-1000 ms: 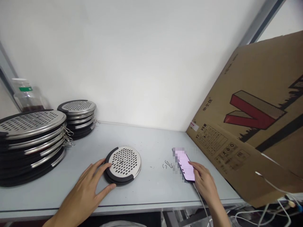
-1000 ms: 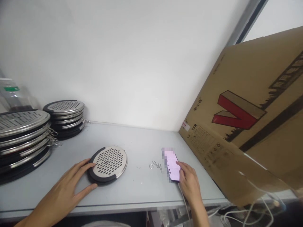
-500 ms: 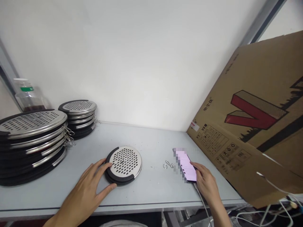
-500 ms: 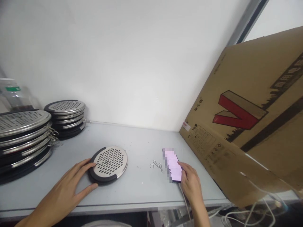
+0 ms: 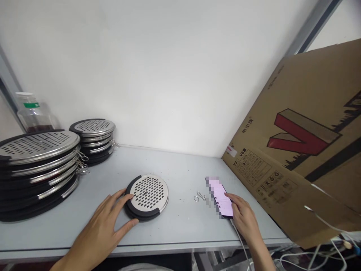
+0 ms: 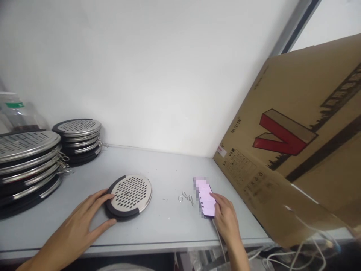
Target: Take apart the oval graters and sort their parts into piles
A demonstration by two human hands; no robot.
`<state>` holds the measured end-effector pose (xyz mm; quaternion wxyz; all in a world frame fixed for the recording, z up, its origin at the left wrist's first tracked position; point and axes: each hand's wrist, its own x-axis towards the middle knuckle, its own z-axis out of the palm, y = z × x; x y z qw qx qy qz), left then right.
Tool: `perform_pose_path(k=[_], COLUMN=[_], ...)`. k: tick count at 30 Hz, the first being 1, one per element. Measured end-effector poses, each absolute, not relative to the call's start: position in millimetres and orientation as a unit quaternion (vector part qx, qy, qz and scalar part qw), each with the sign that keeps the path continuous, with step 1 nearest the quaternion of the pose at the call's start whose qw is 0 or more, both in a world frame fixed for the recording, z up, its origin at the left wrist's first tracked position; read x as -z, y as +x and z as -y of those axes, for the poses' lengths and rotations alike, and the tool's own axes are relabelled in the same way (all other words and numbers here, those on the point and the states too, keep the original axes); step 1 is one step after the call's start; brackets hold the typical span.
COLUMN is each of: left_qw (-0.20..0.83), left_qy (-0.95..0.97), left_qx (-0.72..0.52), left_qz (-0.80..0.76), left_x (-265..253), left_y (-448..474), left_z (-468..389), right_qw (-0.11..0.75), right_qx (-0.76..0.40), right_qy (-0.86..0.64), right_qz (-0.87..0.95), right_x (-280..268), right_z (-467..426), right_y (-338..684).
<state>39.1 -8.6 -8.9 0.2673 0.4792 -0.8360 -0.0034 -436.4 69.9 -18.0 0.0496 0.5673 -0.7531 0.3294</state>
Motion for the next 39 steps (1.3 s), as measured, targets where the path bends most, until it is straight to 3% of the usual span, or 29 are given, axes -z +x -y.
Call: perform_pose_path(k=[14, 39], left_qw=[0.274, 0.27], left_qy=[0.48, 0.473], left_qx=[0.006, -0.016], left_qz=[0.834, 0.838], left_x=[7, 10], left_y=[40, 40], left_z=[8, 9], right_qw=[-0.002, -0.012], right_qx=[-0.37, -0.348], right_qy=[0.519, 0.523], right_qz=[0.771, 0.778], right_x=[6, 9], right_z=[-72, -71], right_y=[-426, -427])
